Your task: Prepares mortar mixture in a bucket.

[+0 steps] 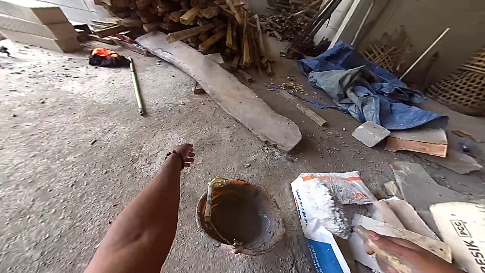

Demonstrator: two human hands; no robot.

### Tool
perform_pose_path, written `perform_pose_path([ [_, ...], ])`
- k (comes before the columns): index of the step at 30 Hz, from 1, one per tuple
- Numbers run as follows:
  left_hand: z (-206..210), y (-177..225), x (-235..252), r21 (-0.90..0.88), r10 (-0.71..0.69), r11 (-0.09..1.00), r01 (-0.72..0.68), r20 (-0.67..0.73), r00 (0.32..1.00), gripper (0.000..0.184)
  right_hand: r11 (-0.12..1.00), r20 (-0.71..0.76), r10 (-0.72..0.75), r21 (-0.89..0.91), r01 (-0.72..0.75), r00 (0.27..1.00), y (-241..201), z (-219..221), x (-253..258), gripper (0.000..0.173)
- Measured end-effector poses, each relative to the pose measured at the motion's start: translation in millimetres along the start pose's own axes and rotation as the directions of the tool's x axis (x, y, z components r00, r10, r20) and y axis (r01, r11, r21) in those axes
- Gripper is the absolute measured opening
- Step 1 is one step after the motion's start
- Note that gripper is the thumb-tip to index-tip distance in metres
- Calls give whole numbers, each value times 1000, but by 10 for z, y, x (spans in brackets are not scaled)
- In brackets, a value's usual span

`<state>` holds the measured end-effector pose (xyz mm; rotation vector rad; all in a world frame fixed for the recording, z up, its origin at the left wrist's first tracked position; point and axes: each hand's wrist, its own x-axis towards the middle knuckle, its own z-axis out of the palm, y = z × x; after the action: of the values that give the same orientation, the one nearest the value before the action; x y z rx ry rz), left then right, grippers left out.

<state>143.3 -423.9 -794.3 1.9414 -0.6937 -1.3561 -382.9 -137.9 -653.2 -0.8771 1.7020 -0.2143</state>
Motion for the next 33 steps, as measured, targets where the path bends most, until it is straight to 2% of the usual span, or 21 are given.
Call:
perform_pose_path([
  [3, -106, 12, -20, 6, 6, 1000, -6, -16, 1000, 47, 992, 162, -29, -114, 48, 986, -269, 259, 301, 48],
  [7, -218, 32, -94, -11, 12, 1000, -12, -28, 1000, 46, 959, 340, 34, -275, 65, 940, -549, 726, 735, 54],
  [12, -283, 77, -146, 7, 33, 999, -33, -41, 999, 43, 865, 335, 127, -498, 62, 934, -787, 1265, 1218, 58],
  [15, -297, 77, -120, 26, 47, 999, -46, -48, 998, 43, 834, 332, 131, -546, 77, 934, -870, 1460, 1344, 61],
  [21, -257, 104, -92, 28, 60, 998, -59, -46, 997, 42, 800, 302, 109, -592, 97, 947, -1022, 1522, 1434, 63],
  [27, -210, 151, -97, 14, 63, 998, -62, -59, 996, 42, 748, 299, 127, -655, 107, 946, -987, 1507, 1382, 61],
  [33, -192, 205, -144, 1, 66, 998, -66, -49, 997, 44, 747, 329, 119, -651, 133, 937, -897, 1338, 1401, 60],
])
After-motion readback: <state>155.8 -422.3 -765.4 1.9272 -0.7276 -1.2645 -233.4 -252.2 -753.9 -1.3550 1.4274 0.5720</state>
